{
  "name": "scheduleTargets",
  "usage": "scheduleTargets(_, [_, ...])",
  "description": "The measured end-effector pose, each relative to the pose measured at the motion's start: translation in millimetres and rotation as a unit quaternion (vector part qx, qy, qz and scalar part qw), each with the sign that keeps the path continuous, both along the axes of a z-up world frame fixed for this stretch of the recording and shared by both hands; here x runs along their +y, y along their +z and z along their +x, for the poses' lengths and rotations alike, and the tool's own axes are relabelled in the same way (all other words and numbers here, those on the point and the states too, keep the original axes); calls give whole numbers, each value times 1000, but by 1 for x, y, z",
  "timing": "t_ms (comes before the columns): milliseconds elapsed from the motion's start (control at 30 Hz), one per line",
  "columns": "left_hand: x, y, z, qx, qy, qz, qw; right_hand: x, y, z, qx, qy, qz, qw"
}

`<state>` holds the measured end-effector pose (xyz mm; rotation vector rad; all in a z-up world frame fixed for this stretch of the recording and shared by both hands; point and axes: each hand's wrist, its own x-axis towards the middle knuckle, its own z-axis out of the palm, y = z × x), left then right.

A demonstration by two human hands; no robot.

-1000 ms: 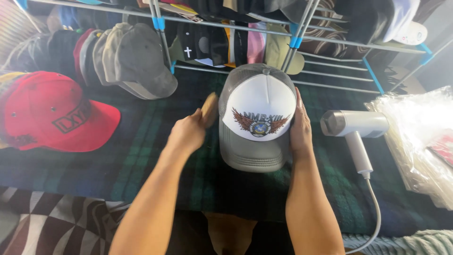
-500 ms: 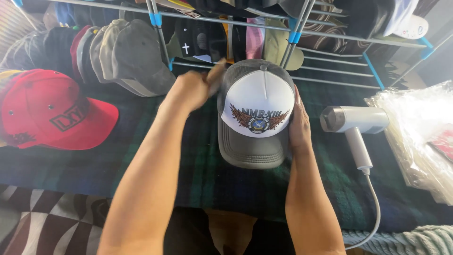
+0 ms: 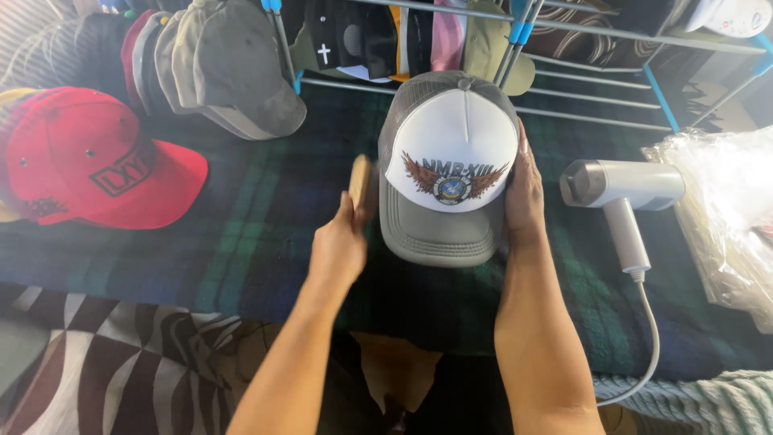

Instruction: The person uses a wooden brush to clean a grey and white trucker cap placed on a wooden stand. They brush the front panel, brim, and mesh back of the cap. Other caps are visible on a shelf in the background.

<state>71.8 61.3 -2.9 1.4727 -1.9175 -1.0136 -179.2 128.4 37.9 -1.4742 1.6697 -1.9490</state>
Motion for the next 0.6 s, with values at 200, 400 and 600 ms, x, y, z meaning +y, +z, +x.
scheduleTargets(200, [58,51,23,453,77,-67,886,10,-15,-51,156,-227,-96,957])
scheduleTargets(400, [110,20,-22,703,27,89,705,97,13,122,282,125,25,951])
scheduleTargets(600, [98,-18,-45,515,22,-161,841,112,3,99,289,37,29,956])
